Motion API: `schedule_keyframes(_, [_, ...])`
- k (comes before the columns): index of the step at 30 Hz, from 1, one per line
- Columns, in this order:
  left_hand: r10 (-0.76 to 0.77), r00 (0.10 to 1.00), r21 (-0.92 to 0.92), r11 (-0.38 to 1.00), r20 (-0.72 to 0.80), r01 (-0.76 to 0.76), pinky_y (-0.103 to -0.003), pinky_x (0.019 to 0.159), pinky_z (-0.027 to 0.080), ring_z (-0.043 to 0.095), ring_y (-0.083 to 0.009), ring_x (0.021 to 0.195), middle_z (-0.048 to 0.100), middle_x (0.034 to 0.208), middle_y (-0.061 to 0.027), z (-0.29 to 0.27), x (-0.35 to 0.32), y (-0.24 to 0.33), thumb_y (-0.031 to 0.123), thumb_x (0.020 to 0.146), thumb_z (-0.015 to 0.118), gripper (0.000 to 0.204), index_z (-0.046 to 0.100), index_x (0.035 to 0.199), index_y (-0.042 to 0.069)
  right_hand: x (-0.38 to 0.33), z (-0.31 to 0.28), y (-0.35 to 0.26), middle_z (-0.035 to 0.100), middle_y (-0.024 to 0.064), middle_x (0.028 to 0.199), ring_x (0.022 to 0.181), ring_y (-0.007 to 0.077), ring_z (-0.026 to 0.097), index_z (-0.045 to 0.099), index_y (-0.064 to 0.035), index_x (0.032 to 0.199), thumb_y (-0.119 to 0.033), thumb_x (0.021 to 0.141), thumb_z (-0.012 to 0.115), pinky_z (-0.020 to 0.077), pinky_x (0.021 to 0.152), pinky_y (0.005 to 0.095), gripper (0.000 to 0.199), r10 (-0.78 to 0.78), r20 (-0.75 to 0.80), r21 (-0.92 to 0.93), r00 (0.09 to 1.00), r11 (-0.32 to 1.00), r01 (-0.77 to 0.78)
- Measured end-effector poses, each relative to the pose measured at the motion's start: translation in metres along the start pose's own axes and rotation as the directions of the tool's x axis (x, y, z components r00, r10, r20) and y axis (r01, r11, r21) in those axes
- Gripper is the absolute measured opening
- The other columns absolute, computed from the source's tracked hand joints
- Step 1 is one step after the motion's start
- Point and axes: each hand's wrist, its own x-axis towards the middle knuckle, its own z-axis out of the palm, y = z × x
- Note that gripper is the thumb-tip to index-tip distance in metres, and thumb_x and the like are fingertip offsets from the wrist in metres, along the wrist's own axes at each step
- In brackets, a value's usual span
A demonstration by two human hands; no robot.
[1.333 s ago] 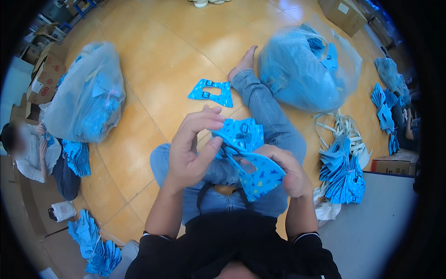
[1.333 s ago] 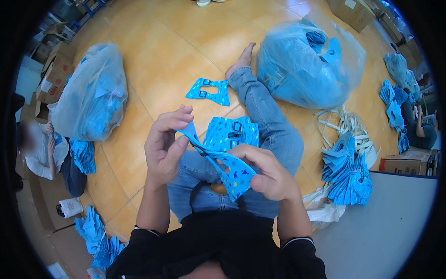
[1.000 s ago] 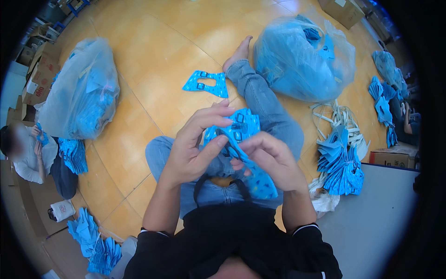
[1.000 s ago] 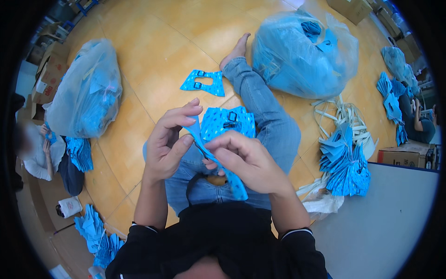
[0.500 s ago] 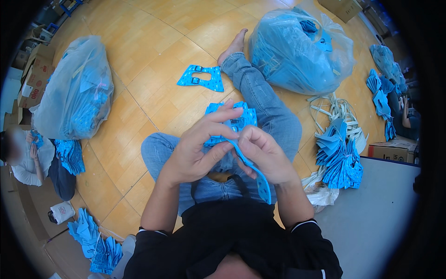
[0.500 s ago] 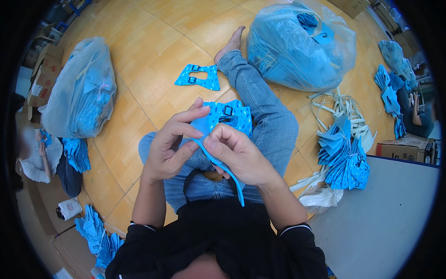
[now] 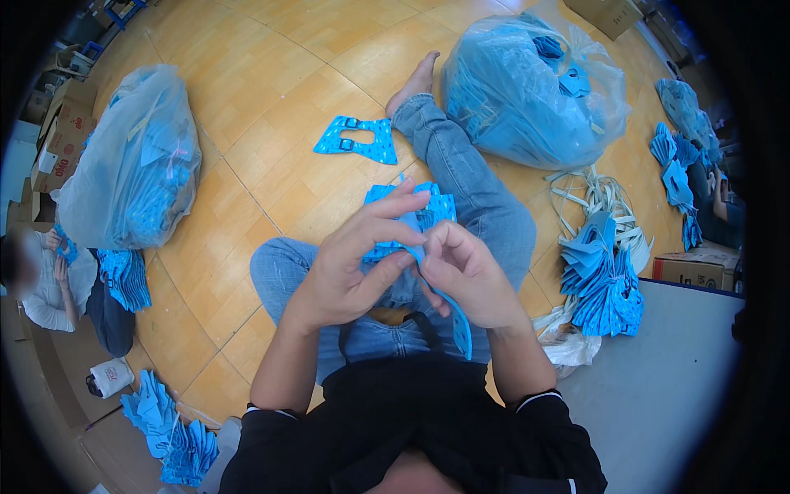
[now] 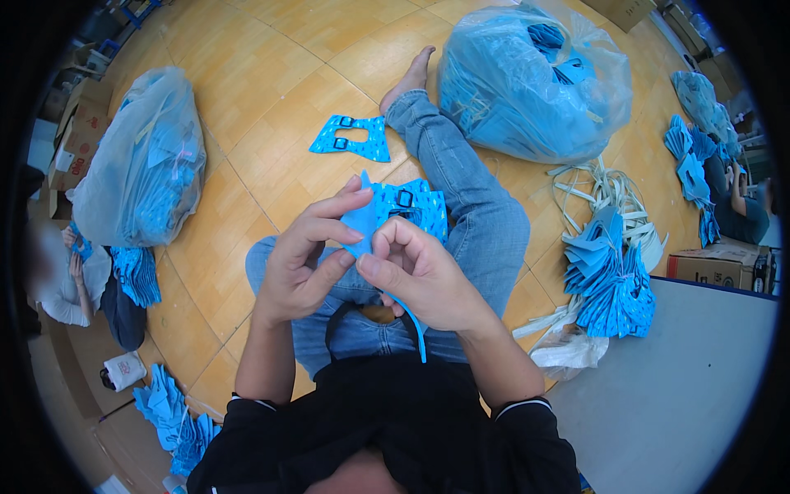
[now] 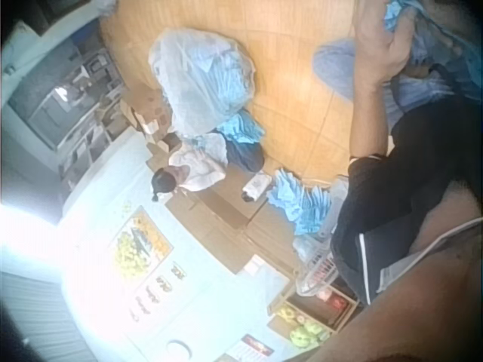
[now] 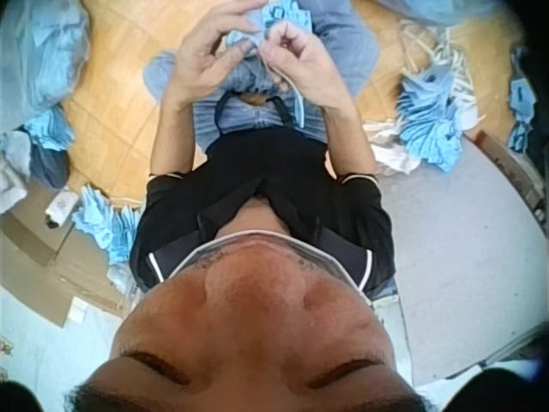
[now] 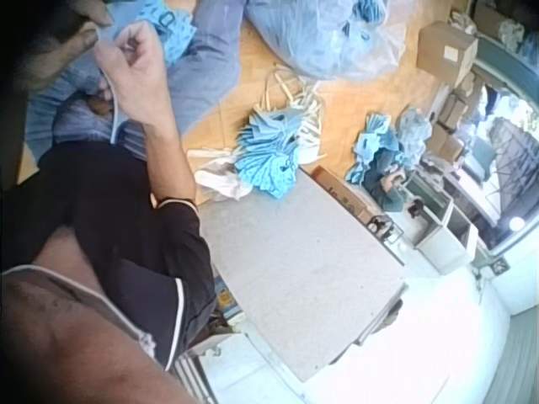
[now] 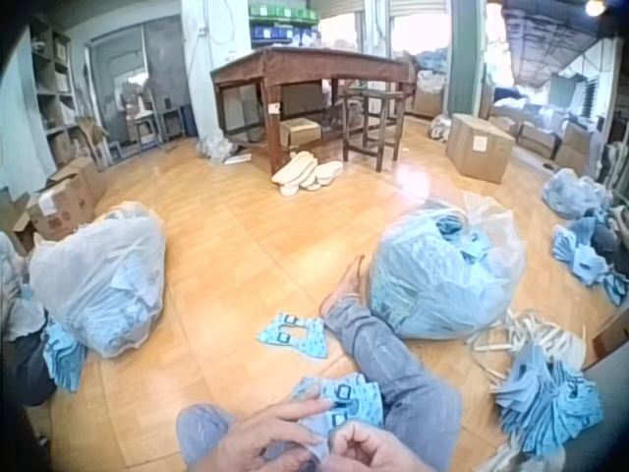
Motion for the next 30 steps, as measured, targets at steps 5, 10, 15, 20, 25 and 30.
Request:
schedule_keyframes(5, [0.003, 0.999, 0.020, 1.000, -0.050, -0.002, -0.048, 0.116, 0.032, 0.037, -0.0390, 0.144, 0.053, 0.143, -0.0195, 0.004, -0.001, -0.003, -0.001, 0.092, 0.064, 0.022, 0.063, 0.113, 0.006, 0.001, -0.002, 0.000, 0.052, -0.0050, 0.075, 0.060, 0.0010, 0.049, 0.048, -0.0109, 0.094, -0.024, 0.101, 0.063, 0.0377, 0.049, 0.0186, 0.021, -0.036, 0.004, 0.010, 0.999, 0.999, 0.036])
schedule_keyframes(10, [-0.009, 0.991, 0.015, 1.000, -0.136, 0.011, -0.046, 0.110, 0.040, 0.046, -0.0394, 0.138, 0.056, 0.139, -0.0184, 0.011, 0.000, -0.004, -0.003, 0.088, 0.067, 0.026, 0.065, 0.113, 0.005, -0.001, -0.003, -0.003, 0.052, -0.0047, 0.075, 0.060, 0.0008, 0.048, 0.049, -0.0107, 0.095, -0.025, 0.102, 0.061, 0.0370, 0.050, 0.0184, 0.020, -0.009, -0.018, 0.012, 1.000, 1.000, 0.009])
schedule_keyframes(15, [-0.068, 0.955, -0.040, 0.997, -0.288, 0.059, -0.043, 0.107, 0.045, 0.052, -0.0319, 0.133, 0.054, 0.140, -0.0184, 0.023, -0.002, -0.004, 0.002, 0.090, 0.068, 0.034, 0.059, 0.123, 0.002, 0.000, -0.001, -0.001, 0.052, -0.0041, 0.075, 0.060, 0.0012, 0.048, 0.050, -0.0095, 0.096, -0.024, 0.103, 0.060, 0.0376, 0.052, 0.0189, 0.018, -0.072, -0.069, -0.027, 0.995, 0.997, 0.070])
schedule_keyframes(20, [-0.169, 0.947, -0.321, 0.944, -0.273, 0.076, -0.037, 0.100, 0.051, 0.059, -0.0215, 0.118, 0.052, 0.137, -0.0157, 0.042, -0.014, -0.008, 0.004, 0.095, 0.064, 0.033, 0.055, 0.127, 0.001, 0.002, 0.002, 0.006, 0.055, -0.0022, 0.078, 0.064, 0.0016, 0.049, 0.050, -0.0076, 0.097, -0.020, 0.102, 0.061, 0.0389, 0.055, 0.0192, 0.017, -0.175, -0.156, -0.040, 0.972, 0.984, 0.171])
schedule_keyframes(25, [-0.264, 0.913, -0.365, 0.920, -0.310, 0.142, -0.035, 0.099, 0.051, 0.060, -0.0202, 0.115, 0.055, 0.135, -0.0160, 0.048, -0.025, -0.016, 0.000, 0.096, 0.061, 0.029, 0.055, 0.124, 0.000, 0.006, 0.003, 0.013, 0.059, 0.0049, 0.087, 0.075, 0.0100, 0.058, 0.052, -0.0031, 0.102, -0.018, 0.099, 0.063, 0.0484, 0.064, 0.0265, 0.018, -0.416, -0.119, -0.497, 0.901, 0.811, 0.309])
schedule_keyframes(30, [-0.356, 0.881, -0.373, 0.899, -0.314, 0.230, -0.034, 0.100, 0.049, 0.059, -0.0202, 0.120, 0.059, 0.132, -0.0164, 0.046, -0.035, -0.026, -0.001, 0.095, 0.062, 0.027, 0.057, 0.122, -0.001, 0.001, -0.010, 0.006, 0.059, 0.0109, 0.090, 0.083, 0.0234, 0.060, 0.058, -0.0011, 0.100, -0.029, 0.099, 0.061, 0.0500, 0.072, 0.0351, 0.028, -0.247, -0.085, -0.585, 0.965, 0.796, 0.152])
